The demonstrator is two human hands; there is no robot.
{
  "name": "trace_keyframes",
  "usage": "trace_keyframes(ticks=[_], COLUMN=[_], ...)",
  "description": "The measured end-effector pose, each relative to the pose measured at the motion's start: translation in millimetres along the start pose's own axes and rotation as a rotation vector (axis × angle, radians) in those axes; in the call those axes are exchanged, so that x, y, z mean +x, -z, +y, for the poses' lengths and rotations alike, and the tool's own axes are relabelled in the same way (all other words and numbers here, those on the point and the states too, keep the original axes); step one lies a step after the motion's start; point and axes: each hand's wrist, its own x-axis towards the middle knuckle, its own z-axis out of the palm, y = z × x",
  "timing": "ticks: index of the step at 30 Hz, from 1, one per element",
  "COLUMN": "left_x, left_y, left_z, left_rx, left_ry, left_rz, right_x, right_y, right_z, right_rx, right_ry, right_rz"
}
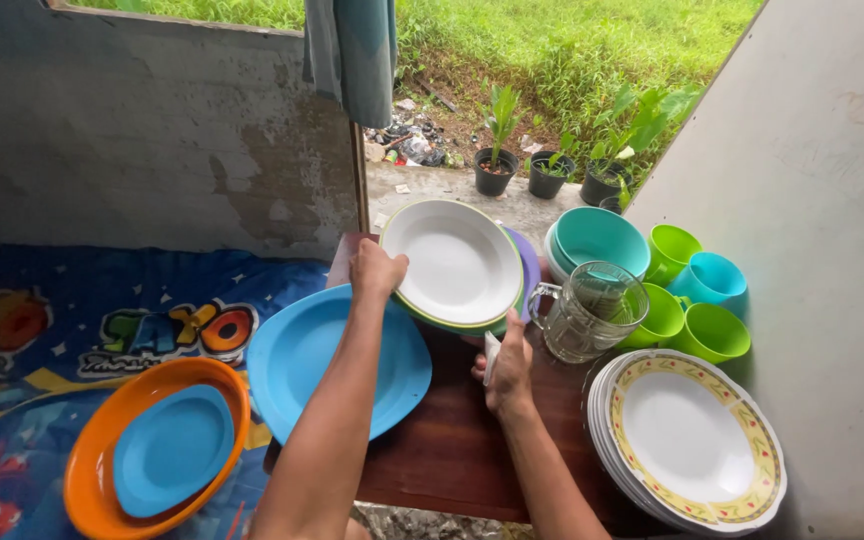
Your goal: The person is wiping various plastic and ceramic dishes with a white cloth to clean or dry them.
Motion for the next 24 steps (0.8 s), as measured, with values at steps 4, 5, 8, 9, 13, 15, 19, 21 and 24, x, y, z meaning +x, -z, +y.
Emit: trace_keyframes(ticks=[4, 5, 8, 9, 13, 15, 19, 21, 24], left_x=[-7.8, -14.5, -58.2, -78.1, -113.1, -118.2, -156.3, -165.2, -163.7], left_y=[46.7, 63.5, 129.4, 151.8, 179.9, 179.1, 179.8, 170.9, 153.4], left_z=[-20.3, -26.2, -30.0, -28.5, -77.7, -118.8, -130.8, -145.8, -178.5], left_rx=[0.020, 0.023, 0.006, -0.024, -0.049, 0.007, 0.008, 0.109, 0.249], left_ry=[-0.019, -0.022, 0.026, 0.068, 0.122, 0.020, 0.071, 0.140, 0.090], left_rz=[0.055, 0.076, 0.108, 0.105, 0.159, 0.269, 0.251, 0.213, 0.279], right_x=[5.5, 7.3, 2.1, -1.8, -29.9, -33.4, -24.6, -36.3, -37.0], right_y=[10.9, 14.7, 15.2, 15.5, -4.8, -12.6, -16.1, -22.7, -19.6], right_z=[6.7, 9.6, 15.8, 17.2, 20.0, 33.3, 61.0, 58.5, 61.7], right_rx=[-0.005, -0.029, -0.087, -0.120, -0.441, -0.468, -0.582, -0.561, -0.702], right_ry=[-0.054, -0.097, -0.170, -0.189, -0.133, -0.007, 0.359, 0.199, 0.176], right_rz=[-0.049, -0.013, -0.017, -0.041, -0.149, -0.215, -0.353, -0.330, -0.315])
